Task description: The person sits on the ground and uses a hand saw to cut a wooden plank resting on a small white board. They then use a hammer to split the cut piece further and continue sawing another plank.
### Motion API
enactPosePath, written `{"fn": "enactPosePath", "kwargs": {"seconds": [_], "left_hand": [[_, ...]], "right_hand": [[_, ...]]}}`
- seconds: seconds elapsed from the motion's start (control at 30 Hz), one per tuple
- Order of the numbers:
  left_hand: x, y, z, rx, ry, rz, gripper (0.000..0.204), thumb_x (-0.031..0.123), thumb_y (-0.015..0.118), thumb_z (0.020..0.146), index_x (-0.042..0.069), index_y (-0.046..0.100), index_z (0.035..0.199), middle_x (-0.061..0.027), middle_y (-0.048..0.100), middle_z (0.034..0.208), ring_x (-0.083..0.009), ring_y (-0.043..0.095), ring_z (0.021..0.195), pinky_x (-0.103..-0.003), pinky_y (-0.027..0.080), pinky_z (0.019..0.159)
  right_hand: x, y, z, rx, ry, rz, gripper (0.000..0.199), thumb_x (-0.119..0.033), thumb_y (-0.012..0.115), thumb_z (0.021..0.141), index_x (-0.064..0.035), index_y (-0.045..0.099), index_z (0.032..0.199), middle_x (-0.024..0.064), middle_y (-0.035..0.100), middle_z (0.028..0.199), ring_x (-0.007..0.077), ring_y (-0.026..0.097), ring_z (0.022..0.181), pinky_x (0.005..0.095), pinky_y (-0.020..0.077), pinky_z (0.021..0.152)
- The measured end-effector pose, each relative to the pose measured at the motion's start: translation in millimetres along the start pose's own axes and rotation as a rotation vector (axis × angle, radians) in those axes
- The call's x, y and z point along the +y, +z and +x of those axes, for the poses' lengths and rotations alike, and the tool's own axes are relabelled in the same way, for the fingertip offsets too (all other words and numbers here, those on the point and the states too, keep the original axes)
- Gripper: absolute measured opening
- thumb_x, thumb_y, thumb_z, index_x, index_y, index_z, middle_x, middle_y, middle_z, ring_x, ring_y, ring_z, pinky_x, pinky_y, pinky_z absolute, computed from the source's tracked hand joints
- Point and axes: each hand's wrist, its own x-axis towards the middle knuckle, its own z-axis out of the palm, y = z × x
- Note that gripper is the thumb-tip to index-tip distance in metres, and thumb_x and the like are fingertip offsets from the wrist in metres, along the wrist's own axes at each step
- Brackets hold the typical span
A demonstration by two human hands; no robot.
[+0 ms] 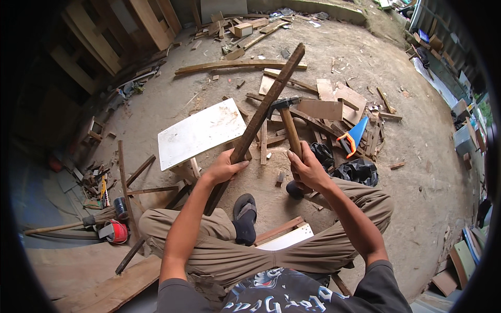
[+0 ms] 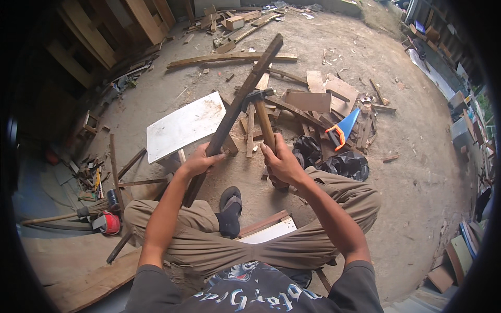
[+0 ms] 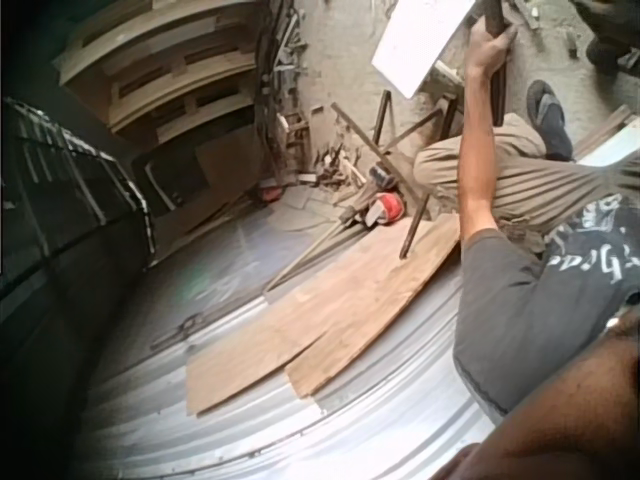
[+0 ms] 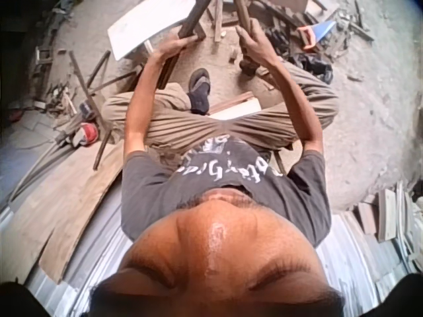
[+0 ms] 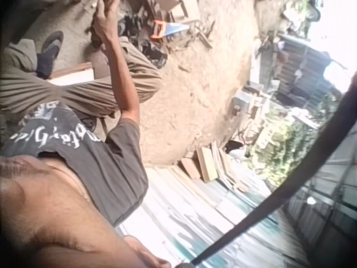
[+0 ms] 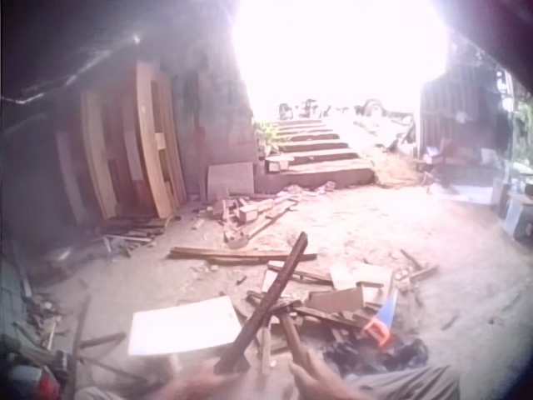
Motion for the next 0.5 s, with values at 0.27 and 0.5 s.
{"fn": "enactPosePath", "kwargs": {"seconds": [0.27,0.5], "left_hand": [[-1,-61,-18,-0.102,0.022,0.366,0.023,0.014,0.070,0.085,0.006,0.050,0.091,0.0012,0.048,0.064,-0.0101,0.047,0.047,-0.028,0.040,0.042],[-2,-90,-15,0.103,-0.003,-0.082,0.022,0.012,0.068,0.084,0.005,0.049,0.092,0.0008,0.046,0.061,-0.0104,0.045,0.045,-0.028,0.040,0.042]], "right_hand": [[-33,-78,-37,-0.295,0.117,-0.329,0.021,-0.027,0.055,0.101,-0.0100,0.046,0.109,-0.0030,0.044,0.069,0.0052,0.040,0.052,0.0238,0.0327,0.043],[-3,-71,-27,-0.073,-0.243,-0.395,0.020,-0.027,0.054,0.102,-0.0075,0.047,0.105,-0.0040,0.043,0.069,0.0043,0.040,0.058,0.0229,0.0344,0.048]]}}
